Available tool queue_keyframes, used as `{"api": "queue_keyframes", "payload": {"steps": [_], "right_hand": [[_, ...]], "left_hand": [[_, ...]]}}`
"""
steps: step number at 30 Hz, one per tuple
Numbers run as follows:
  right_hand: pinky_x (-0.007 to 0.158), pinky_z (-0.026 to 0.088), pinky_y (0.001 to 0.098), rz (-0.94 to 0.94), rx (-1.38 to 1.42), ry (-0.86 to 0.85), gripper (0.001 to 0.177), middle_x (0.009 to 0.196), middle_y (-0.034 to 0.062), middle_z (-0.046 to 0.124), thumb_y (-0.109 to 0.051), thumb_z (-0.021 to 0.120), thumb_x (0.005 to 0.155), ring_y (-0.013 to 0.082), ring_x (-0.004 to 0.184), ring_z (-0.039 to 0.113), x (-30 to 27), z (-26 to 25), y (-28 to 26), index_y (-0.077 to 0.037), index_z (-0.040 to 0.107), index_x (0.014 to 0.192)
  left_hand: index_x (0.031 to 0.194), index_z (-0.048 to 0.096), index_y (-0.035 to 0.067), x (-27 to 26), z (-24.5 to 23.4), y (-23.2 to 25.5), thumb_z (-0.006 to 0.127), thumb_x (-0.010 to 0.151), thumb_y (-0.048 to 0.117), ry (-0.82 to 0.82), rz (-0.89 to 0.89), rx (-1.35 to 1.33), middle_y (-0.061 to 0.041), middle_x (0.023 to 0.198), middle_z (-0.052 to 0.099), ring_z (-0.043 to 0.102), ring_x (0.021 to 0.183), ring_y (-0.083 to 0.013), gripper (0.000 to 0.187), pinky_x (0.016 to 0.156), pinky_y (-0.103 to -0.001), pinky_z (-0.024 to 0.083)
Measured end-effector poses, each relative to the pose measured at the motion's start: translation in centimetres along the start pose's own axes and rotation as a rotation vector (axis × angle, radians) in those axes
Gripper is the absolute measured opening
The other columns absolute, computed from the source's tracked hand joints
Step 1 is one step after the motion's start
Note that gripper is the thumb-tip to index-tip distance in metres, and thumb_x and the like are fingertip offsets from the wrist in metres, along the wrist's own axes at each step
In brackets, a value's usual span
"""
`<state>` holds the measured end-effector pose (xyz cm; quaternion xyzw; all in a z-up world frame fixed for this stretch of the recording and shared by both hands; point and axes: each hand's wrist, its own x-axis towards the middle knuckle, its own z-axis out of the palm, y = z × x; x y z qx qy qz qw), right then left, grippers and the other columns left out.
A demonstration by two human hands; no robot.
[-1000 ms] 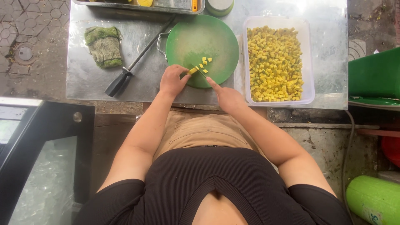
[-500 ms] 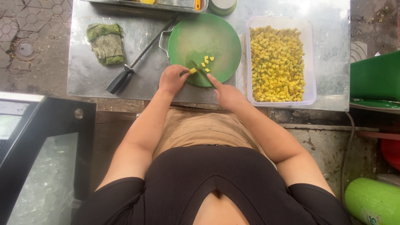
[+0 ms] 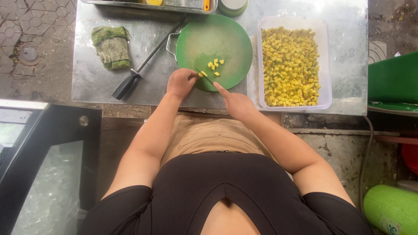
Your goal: The person is slicing mangoes into small cubes and placing them into a plastic container.
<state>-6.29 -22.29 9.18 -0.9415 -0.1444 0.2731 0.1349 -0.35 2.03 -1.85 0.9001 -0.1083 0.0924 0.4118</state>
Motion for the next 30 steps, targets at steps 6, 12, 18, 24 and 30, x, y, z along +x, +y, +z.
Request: {"api": "queue_keyframes", "payload": {"steps": [6, 12, 18, 24, 30], "right_hand": [[0.077, 0.051, 0.0556, -0.047, 0.070, 0.068, 0.073, 0.096, 0.0248, 0.070, -0.018, 0.049, 0.102, 0.0446, 0.088, 0.067, 2.1, 2.0, 1.9, -0.034, 0.014, 0.164], [0.077, 0.052, 0.0563, -0.049, 0.009, 0.055, 0.073, 0.094, 0.0234, 0.071, -0.018, 0.049, 0.102, 0.0442, 0.086, 0.068, 0.1, 0.8, 0.4, -0.035, 0.015, 0.164], [0.081, 0.051, 0.0551, -0.132, 0.179, 0.116, 0.071, 0.103, 0.0271, 0.069, -0.019, 0.051, 0.102, 0.0464, 0.094, 0.066, 4.8, 4.4, 4.8, -0.034, 0.017, 0.162], [0.085, 0.051, 0.0521, 0.052, 0.094, 0.148, 0.068, 0.109, 0.0221, 0.065, -0.019, 0.050, 0.104, 0.0416, 0.098, 0.065, 0.6, -0.3, 1.7, -0.041, 0.023, 0.162], [0.079, 0.052, 0.0479, -0.051, -0.225, 0.426, 0.073, 0.101, 0.0144, 0.056, -0.005, 0.057, 0.090, 0.0356, 0.090, 0.062, 0.3, 3.4, 4.9, -0.038, 0.045, 0.153]], "left_hand": [[0.094, 0.080, 0.011, 0.2, -0.3, 0.6, 0.080, 0.084, 0.015, -0.013, -0.022, -0.002, -0.009, 0.095, 0.076, 0.071, 0.087, -0.0281, 0.011, 0.079, -0.039, 0.056], [0.094, 0.082, 0.014, 0.2, -0.7, 0.8, 0.078, 0.084, 0.013, -0.064, -0.068, -0.008, -0.008, 0.095, 0.076, 0.071, 0.087, -0.0269, 0.011, 0.079, -0.038, 0.057], [0.094, 0.080, 0.012, 0.9, 0.0, 0.5, 0.079, 0.085, 0.017, -0.007, -0.001, 0.005, -0.007, 0.094, 0.076, 0.071, 0.086, -0.0266, 0.010, 0.078, -0.039, 0.056], [0.099, 0.075, 0.011, 2.5, 1.9, 0.8, 0.082, 0.086, 0.022, -0.006, -0.111, 0.047, -0.006, 0.099, 0.074, 0.069, 0.085, -0.0260, 0.019, 0.079, -0.041, 0.054], [0.143, 0.052, 0.015, 0.9, 3.4, 4.9, 0.062, 0.099, 0.045, -0.102, 0.309, 0.296, -0.007, 0.149, 0.049, 0.040, 0.142, -0.0302, 0.055, 0.118, -0.049, 0.033]]}}
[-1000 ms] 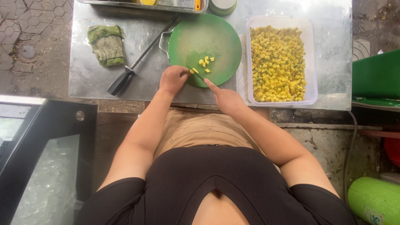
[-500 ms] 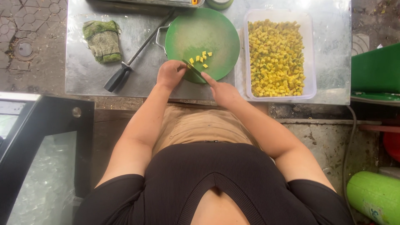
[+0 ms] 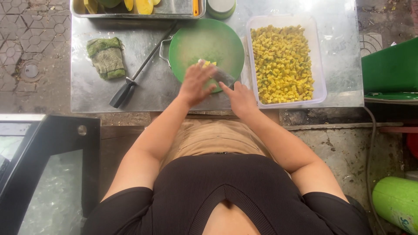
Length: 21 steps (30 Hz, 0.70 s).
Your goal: The person is slicing mangoes into small cubes and placing them into a plastic container.
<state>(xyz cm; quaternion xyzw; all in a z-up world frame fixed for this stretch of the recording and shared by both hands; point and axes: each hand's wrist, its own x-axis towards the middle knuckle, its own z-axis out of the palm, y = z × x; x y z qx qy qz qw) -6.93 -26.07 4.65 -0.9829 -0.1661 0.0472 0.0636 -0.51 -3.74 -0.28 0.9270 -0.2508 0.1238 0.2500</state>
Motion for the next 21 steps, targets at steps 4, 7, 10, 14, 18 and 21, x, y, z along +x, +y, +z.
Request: {"api": "queue_keyframes", "payload": {"steps": [4, 7, 10, 14, 18, 21], "right_hand": [[0.081, 0.052, 0.0464, -0.004, 0.024, -0.012, 0.074, 0.103, 0.0147, 0.056, -0.002, 0.057, 0.088, 0.0352, 0.094, 0.062, -2.0, -0.7, 0.1, -0.037, 0.047, 0.153], [0.080, 0.053, 0.0461, 0.060, 0.153, -0.040, 0.067, 0.105, 0.0157, 0.059, -0.006, 0.056, 0.094, 0.0343, 0.093, 0.063, -3.2, -0.5, 0.9, -0.035, 0.045, 0.154], [0.067, 0.055, 0.0408, 0.338, 0.623, -0.126, 0.063, 0.099, 0.0109, 0.064, -0.013, 0.050, 0.101, 0.0256, 0.076, 0.062, -3.3, 1.0, 0.5, -0.033, 0.033, 0.158], [0.051, 0.053, 0.0306, 0.609, 1.313, -0.129, 0.065, 0.087, 0.0050, 0.064, -0.015, 0.040, 0.107, 0.0128, 0.058, 0.055, -1.5, 5.9, 0.9, -0.034, 0.015, 0.164], [0.046, 0.049, 0.0294, 0.599, 1.463, -0.127, 0.065, 0.083, 0.0050, 0.061, -0.016, 0.039, 0.108, 0.0111, 0.055, 0.051, 0.7, 6.8, -0.1, -0.035, 0.015, 0.165], [0.045, 0.047, 0.0288, 0.560, 1.458, -0.168, 0.065, 0.080, 0.0043, 0.060, -0.014, 0.040, 0.107, 0.0110, 0.053, 0.051, 2.1, 6.6, -2.0, -0.034, 0.018, 0.164]], "left_hand": [[0.159, 0.034, 0.010, -0.3, 0.6, 0.2, 0.044, 0.101, 0.065, -0.241, 0.113, 0.091, -0.009, 0.168, 0.027, 0.016, 0.157, -0.0291, 0.080, 0.126, -0.051, 0.013], [0.164, 0.025, 0.006, -0.3, 1.0, -1.0, 0.037, 0.100, 0.072, -0.300, 0.015, -0.036, -0.012, 0.172, 0.020, 0.010, 0.160, -0.0289, 0.093, 0.129, -0.048, 0.008], [0.166, 0.024, 0.008, -0.1, 1.8, -2.6, 0.035, 0.099, 0.068, -0.235, -0.036, -0.128, -0.012, 0.173, 0.021, 0.011, 0.160, -0.0317, 0.091, 0.129, -0.049, 0.009], [0.164, 0.023, 0.004, 1.9, 3.9, -3.7, 0.035, 0.105, 0.061, -0.079, -0.275, -0.243, -0.017, 0.172, 0.023, 0.015, 0.161, -0.0334, 0.083, 0.130, -0.050, 0.012], [0.157, 0.028, -0.001, 2.5, 9.0, -2.5, 0.055, 0.103, 0.042, 0.028, -0.340, -0.163, -0.022, 0.162, 0.034, 0.025, 0.153, -0.0387, 0.074, 0.126, -0.051, 0.018], [0.151, 0.039, -0.001, 3.0, 10.4, -1.3, 0.063, 0.098, 0.024, 0.166, -0.286, -0.155, -0.022, 0.153, 0.044, 0.035, 0.144, -0.0413, 0.063, 0.122, -0.052, 0.024]]}}
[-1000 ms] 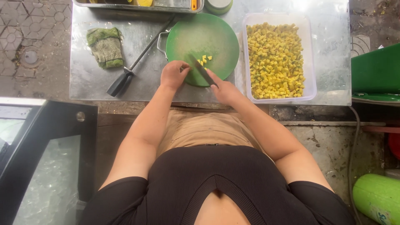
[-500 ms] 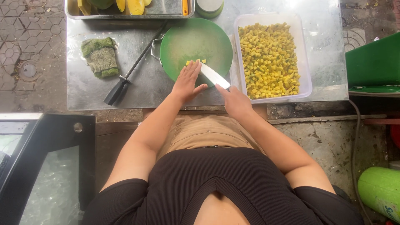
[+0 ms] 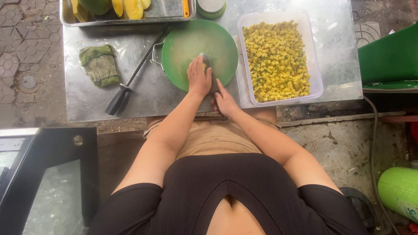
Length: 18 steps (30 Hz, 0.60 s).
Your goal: The person is slicing mangoes into small cubes and placing them into a plastic container.
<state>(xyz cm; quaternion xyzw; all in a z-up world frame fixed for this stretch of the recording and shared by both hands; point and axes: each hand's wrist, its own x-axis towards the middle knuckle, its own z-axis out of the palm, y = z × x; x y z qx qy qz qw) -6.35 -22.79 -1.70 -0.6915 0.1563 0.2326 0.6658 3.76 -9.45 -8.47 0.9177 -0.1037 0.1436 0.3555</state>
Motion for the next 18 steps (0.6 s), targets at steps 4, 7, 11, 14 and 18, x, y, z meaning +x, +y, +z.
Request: {"api": "queue_keyframes", "payload": {"steps": [4, 7, 11, 14, 18], "right_hand": [[0.043, 0.045, 0.0282, -0.009, 0.054, -0.046, 0.065, 0.077, 0.0035, 0.058, -0.012, 0.041, 0.106, 0.0107, 0.052, 0.049, 0.4, 1.5, 0.0, -0.033, 0.021, 0.164], [0.043, 0.043, 0.0277, -0.040, 0.103, -0.061, 0.064, 0.075, 0.0033, 0.055, -0.012, 0.041, 0.106, 0.0106, 0.051, 0.047, -0.8, 0.8, -0.9, -0.032, 0.023, 0.165], [0.045, 0.043, 0.0267, -0.080, 0.125, 0.030, 0.067, 0.074, 0.0020, 0.052, -0.011, 0.041, 0.105, 0.0103, 0.052, 0.046, -4.0, -2.7, -4.0, -0.032, 0.019, 0.165], [0.047, 0.044, 0.0263, -0.113, 0.214, 0.138, 0.070, 0.076, 0.0010, 0.052, -0.010, 0.040, 0.104, 0.0102, 0.054, 0.047, -6.5, -6.7, -6.6, -0.034, 0.015, 0.165], [0.049, 0.044, 0.0261, -0.152, 0.346, 0.335, 0.074, 0.085, 0.0009, 0.055, -0.009, 0.042, 0.103, 0.0093, 0.057, 0.048, -9.2, -12.7, -7.8, -0.035, 0.012, 0.166]], "left_hand": [[0.139, 0.053, 0.002, 0.1, -1.0, 1.5, 0.061, 0.096, 0.012, 0.090, -0.006, -0.046, -0.019, 0.141, 0.053, 0.045, 0.135, -0.0397, 0.045, 0.116, -0.050, 0.033], [0.126, 0.063, 0.004, 0.5, -1.1, 2.8, 0.056, 0.096, 0.004, 0.154, 0.002, -0.139, -0.017, 0.130, 0.059, 0.051, 0.126, -0.0379, 0.031, 0.111, -0.048, 0.039], [0.118, 0.067, 0.005, 4.0, 0.6, 8.2, 0.055, 0.095, 0.000, 0.182, 0.133, -0.320, -0.016, 0.118, 0.063, 0.057, 0.116, -0.0371, 0.027, 0.105, -0.048, 0.044], [0.117, 0.068, 0.005, 7.8, 2.9, 14.1, 0.056, 0.096, 0.002, 0.171, 0.266, -0.449, -0.017, 0.117, 0.066, 0.059, 0.116, -0.0377, 0.024, 0.105, -0.047, 0.045], [0.122, 0.067, 0.005, 13.4, 9.7, 18.9, 0.059, 0.100, 0.015, -0.061, 0.203, -0.623, -0.019, 0.126, 0.066, 0.059, 0.124, -0.0368, 0.025, 0.110, -0.043, 0.044]]}}
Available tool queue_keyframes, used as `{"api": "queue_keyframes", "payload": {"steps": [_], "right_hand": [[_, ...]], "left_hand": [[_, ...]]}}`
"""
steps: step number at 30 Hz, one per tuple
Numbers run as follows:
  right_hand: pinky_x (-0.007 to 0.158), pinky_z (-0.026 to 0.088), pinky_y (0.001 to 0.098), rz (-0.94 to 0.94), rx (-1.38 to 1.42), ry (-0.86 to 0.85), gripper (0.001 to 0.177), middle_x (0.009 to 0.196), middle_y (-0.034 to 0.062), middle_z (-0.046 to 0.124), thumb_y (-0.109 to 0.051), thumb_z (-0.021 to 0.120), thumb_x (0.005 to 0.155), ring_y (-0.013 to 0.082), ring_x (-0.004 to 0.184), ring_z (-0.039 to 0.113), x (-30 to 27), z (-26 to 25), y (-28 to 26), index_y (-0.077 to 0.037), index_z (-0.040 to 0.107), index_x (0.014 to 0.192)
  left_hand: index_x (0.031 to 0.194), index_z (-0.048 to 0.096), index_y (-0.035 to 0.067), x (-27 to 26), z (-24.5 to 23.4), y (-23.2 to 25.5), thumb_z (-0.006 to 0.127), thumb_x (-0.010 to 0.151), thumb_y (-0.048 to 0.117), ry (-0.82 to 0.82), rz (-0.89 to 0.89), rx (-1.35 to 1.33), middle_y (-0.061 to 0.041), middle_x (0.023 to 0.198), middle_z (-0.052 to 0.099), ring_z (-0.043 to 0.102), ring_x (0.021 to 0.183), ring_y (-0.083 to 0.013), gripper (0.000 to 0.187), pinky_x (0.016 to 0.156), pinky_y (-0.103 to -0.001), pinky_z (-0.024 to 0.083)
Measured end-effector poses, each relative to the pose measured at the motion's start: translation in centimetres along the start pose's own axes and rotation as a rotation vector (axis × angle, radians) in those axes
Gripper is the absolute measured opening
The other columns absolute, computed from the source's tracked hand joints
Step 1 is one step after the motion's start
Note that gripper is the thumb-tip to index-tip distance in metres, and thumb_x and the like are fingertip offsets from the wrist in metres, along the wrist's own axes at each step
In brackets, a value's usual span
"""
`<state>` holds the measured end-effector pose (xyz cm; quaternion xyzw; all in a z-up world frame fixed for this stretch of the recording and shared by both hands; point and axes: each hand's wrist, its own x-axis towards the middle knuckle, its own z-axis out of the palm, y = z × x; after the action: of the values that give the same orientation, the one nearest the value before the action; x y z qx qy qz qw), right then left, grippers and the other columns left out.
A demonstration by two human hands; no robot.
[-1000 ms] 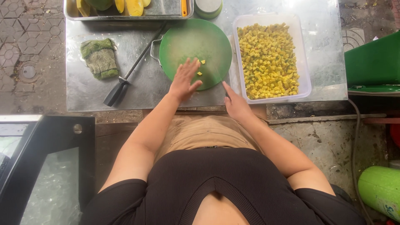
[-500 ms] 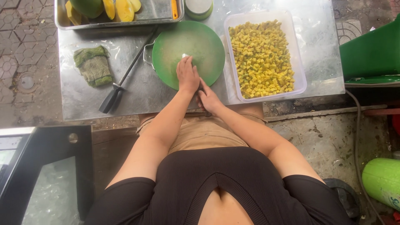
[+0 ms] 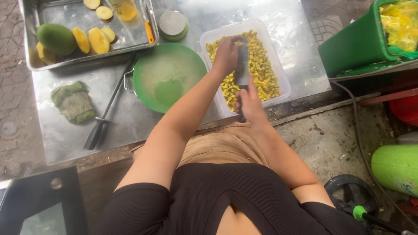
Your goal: The person is slicing mangoes into small cubes and placing them into a plastic container.
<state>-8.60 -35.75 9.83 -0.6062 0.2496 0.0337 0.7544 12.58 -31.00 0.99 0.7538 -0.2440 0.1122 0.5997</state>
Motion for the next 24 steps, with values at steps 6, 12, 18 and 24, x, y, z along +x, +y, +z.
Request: {"api": "queue_keyframes", "payload": {"steps": [6, 12, 18, 24], "right_hand": [[0.075, 0.048, 0.0433, -0.417, -0.698, 0.135, 0.076, 0.112, 0.0192, 0.056, -0.001, 0.048, 0.102, 0.0307, 0.090, 0.054, 1.3, -10.8, 2.7, -0.026, 0.019, 0.168], [0.094, 0.049, 0.0480, -0.515, -1.117, 0.131, 0.068, 0.113, 0.0237, 0.057, -0.007, 0.050, 0.099, 0.0444, 0.105, 0.058, -2.8, -8.2, 2.1, -0.025, 0.037, 0.163], [0.084, 0.052, 0.0513, -0.554, -1.404, 0.176, 0.059, 0.112, 0.0191, 0.057, -0.011, 0.058, 0.097, 0.0403, 0.103, 0.059, -3.2, -8.1, 3.5, -0.031, 0.052, 0.153], [0.084, 0.053, 0.0497, -0.527, -1.417, 0.165, 0.059, 0.108, 0.0153, 0.059, -0.014, 0.056, 0.099, 0.0378, 0.099, 0.061, -4.9, -10.0, 6.2, -0.033, 0.050, 0.154]], "left_hand": [[0.126, 0.071, 0.013, 3.3, -4.2, -0.6, 0.055, 0.103, 0.032, -0.202, -0.180, 0.144, -0.015, 0.134, 0.066, 0.048, 0.137, -0.0391, 0.034, 0.115, -0.051, 0.025], [0.129, 0.066, 0.017, -3.3, -24.5, -5.4, 0.064, 0.103, 0.030, 0.038, -0.127, 0.492, -0.007, 0.134, 0.067, 0.055, 0.138, -0.0296, 0.029, 0.118, -0.059, 0.031], [0.130, 0.064, 0.013, -12.5, -42.4, -9.6, 0.074, 0.093, 0.035, 0.220, -0.510, 0.873, -0.012, 0.137, 0.061, 0.047, 0.138, -0.0357, 0.044, 0.111, -0.060, 0.031], [0.149, 0.046, 0.010, -9.1, -49.0, -13.4, 0.077, 0.094, 0.034, 0.372, -0.508, 0.804, -0.014, 0.150, 0.049, 0.039, 0.145, -0.0347, 0.068, 0.122, -0.047, 0.032]]}}
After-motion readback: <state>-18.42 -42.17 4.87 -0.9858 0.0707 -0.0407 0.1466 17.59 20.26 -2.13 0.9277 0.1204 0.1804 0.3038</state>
